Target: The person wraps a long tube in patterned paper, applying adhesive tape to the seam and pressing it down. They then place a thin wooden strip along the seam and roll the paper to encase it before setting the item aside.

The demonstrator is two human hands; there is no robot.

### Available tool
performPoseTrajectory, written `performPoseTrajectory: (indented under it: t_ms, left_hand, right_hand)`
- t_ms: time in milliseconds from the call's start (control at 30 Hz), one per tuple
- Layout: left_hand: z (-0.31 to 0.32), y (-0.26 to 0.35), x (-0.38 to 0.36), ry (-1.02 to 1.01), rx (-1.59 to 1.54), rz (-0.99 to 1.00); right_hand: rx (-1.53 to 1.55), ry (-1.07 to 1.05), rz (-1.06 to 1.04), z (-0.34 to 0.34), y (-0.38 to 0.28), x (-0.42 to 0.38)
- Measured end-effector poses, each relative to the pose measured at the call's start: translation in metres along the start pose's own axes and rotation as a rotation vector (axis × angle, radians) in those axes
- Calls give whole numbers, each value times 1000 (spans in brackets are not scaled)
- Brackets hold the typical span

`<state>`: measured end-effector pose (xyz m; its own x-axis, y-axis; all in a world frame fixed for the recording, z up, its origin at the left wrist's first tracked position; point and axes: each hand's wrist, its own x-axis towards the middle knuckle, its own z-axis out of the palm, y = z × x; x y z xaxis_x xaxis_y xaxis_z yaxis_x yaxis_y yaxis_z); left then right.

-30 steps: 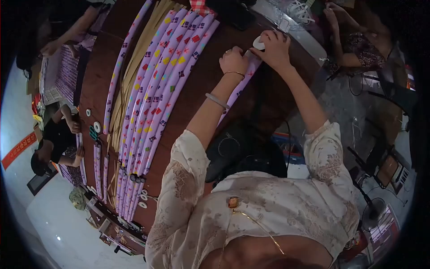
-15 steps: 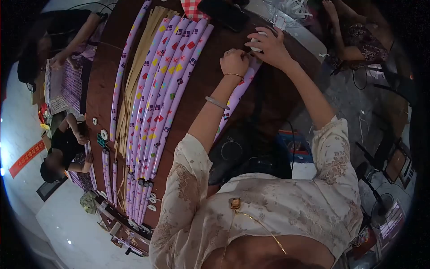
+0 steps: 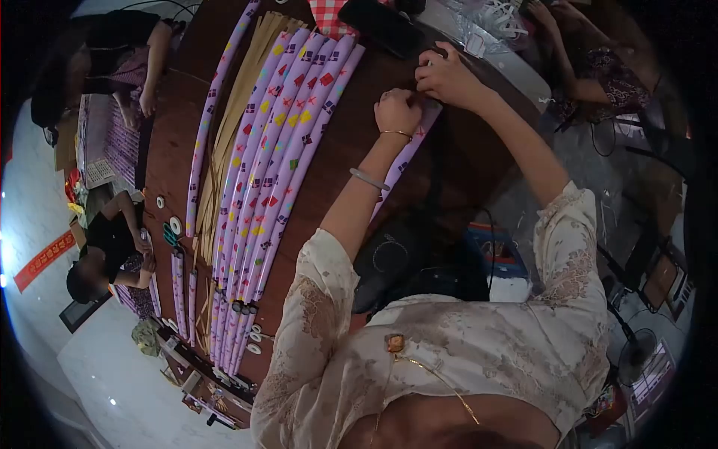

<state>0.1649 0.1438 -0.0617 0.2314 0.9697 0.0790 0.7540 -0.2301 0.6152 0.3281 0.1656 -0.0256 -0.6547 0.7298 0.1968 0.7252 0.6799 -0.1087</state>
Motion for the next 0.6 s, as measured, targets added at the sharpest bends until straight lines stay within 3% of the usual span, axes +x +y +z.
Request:
performPoseTrajectory:
  t_ms: [133,300,600]
  left_hand:
    - [4,-9,4,13,-61,15]
    - [0,-7,5,-29,-127,25]
    - [-1,-5,11,-145,-190,-197]
  right_hand:
    - [56,-12,39,2,1,-3]
    - [221,155,86,4,-1,-15]
    - [192,198,69,6,0,-20]
